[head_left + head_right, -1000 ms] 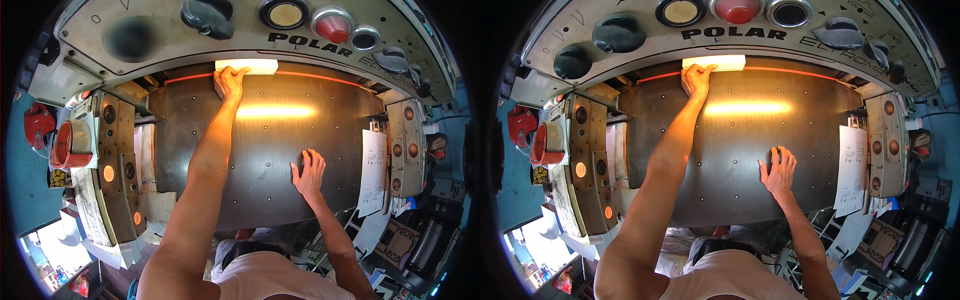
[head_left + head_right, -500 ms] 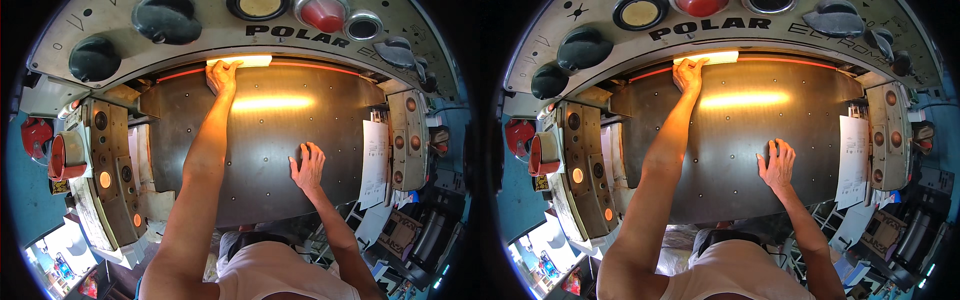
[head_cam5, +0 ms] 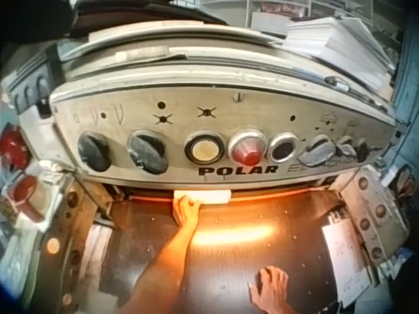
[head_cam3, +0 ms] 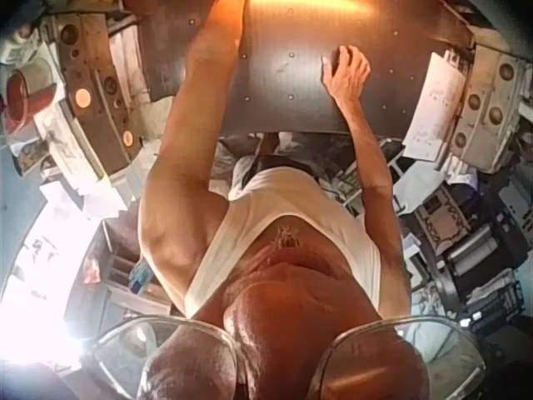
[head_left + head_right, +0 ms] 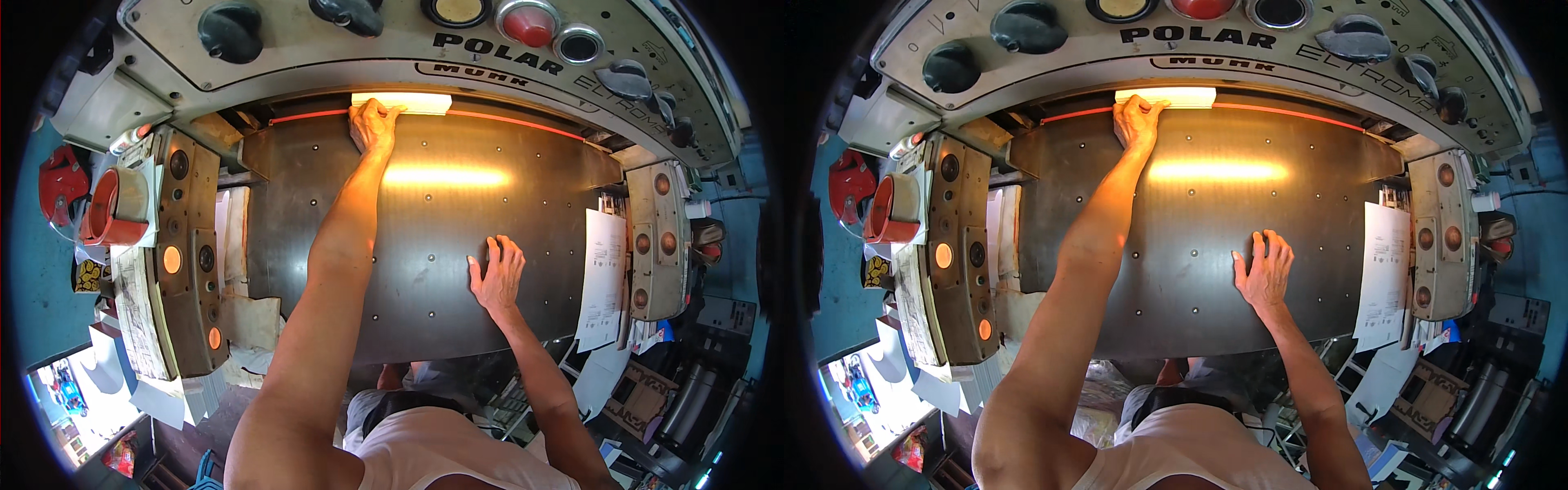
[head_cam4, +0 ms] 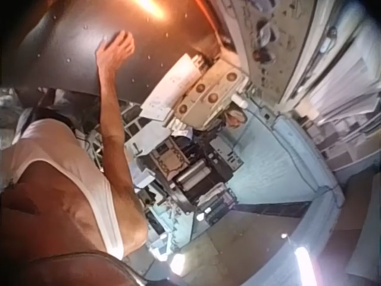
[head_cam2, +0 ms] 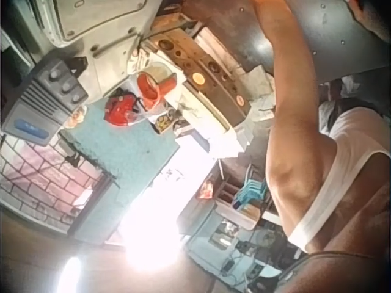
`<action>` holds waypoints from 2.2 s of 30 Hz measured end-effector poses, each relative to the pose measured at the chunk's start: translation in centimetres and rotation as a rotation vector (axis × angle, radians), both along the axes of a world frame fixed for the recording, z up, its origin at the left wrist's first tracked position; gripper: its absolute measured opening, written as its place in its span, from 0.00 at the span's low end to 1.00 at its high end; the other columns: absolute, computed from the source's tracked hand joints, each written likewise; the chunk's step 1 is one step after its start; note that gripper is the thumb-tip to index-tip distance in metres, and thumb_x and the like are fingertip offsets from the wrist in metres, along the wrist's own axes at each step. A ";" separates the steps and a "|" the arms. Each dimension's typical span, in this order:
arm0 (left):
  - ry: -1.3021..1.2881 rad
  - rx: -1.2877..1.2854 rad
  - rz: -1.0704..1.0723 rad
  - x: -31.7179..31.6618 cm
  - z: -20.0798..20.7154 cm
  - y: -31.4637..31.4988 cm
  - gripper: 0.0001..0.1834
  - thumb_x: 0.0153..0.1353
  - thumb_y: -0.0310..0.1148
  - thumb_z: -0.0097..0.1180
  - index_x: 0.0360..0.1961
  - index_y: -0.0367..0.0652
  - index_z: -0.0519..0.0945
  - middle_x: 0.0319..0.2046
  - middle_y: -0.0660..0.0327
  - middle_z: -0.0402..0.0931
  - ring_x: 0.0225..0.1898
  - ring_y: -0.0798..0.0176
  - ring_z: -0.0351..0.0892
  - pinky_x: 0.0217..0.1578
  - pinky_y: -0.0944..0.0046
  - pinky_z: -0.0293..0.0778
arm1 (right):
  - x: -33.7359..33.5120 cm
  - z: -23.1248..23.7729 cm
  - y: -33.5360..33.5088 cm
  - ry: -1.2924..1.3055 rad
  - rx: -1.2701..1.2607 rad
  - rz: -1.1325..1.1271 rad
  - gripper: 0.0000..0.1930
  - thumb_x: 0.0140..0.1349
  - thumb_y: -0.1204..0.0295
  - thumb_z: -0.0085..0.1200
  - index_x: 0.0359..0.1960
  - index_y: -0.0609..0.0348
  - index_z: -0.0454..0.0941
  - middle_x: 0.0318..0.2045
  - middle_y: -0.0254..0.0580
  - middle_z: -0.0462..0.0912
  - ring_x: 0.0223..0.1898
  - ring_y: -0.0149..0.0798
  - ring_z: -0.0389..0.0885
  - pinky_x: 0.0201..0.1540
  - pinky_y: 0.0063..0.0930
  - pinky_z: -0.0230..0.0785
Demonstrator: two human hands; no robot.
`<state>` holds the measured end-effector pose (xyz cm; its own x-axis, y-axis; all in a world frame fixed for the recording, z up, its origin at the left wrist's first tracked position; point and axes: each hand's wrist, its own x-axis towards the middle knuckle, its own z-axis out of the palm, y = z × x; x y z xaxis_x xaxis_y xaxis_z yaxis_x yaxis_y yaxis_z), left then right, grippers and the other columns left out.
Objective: Organizing a stack of printed sheets and trimming them using an industrial paper cutting machine.
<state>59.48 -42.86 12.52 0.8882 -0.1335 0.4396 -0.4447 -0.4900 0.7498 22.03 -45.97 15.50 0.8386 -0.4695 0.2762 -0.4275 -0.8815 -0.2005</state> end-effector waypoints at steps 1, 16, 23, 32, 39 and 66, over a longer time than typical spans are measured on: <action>0.001 -0.002 0.000 0.0 -0.1 -0.1 0.23 0.40 0.46 0.79 0.21 0.43 0.77 0.28 0.53 0.76 0.37 0.50 0.77 0.37 0.51 0.74 | -0.1 0.0 0.0 0.001 -0.002 0.000 0.27 0.59 0.60 0.60 0.55 0.64 0.71 0.56 0.56 0.67 0.56 0.57 0.65 0.59 0.54 0.57; 0.046 0.031 0.018 -0.8 1.1 -0.3 0.21 0.42 0.42 0.76 0.18 0.40 0.75 0.24 0.57 0.81 0.38 0.50 0.75 0.39 0.50 0.74 | -0.5 -0.1 -0.3 0.005 0.000 -0.005 0.27 0.59 0.59 0.59 0.55 0.65 0.71 0.56 0.56 0.67 0.56 0.56 0.64 0.59 0.54 0.57; 0.080 0.032 0.028 0.2 0.4 -0.4 0.21 0.39 0.45 0.77 0.19 0.43 0.78 0.26 0.55 0.78 0.38 0.50 0.76 0.40 0.50 0.74 | 0.1 -0.2 -0.5 0.016 0.011 -0.003 0.28 0.59 0.59 0.60 0.56 0.65 0.70 0.57 0.56 0.67 0.56 0.56 0.64 0.59 0.54 0.57; 0.103 0.027 0.019 0.3 0.6 -1.2 0.20 0.39 0.48 0.77 0.19 0.45 0.81 0.32 0.52 0.78 0.37 0.50 0.77 0.39 0.52 0.74 | -0.5 0.3 -0.6 -0.005 0.002 -0.019 0.28 0.59 0.59 0.60 0.55 0.65 0.71 0.57 0.56 0.67 0.57 0.56 0.64 0.60 0.54 0.57; 0.065 0.162 -0.512 -7.8 0.7 5.2 0.29 0.51 0.46 0.72 0.50 0.42 0.80 0.49 0.53 0.78 0.55 0.48 0.73 0.57 0.53 0.69 | -2.2 -0.4 0.1 -0.071 -0.005 -0.002 0.28 0.58 0.57 0.61 0.55 0.63 0.72 0.56 0.56 0.69 0.58 0.57 0.66 0.60 0.54 0.57; 0.019 1.217 -0.715 -29.8 6.3 38.4 0.60 0.45 0.33 0.70 0.76 0.68 0.45 0.76 0.46 0.38 0.76 0.39 0.37 0.67 0.29 0.46 | -29.5 2.1 -10.0 0.501 -0.168 0.297 0.56 0.40 0.80 0.66 0.74 0.56 0.49 0.73 0.52 0.53 0.72 0.58 0.54 0.72 0.55 0.49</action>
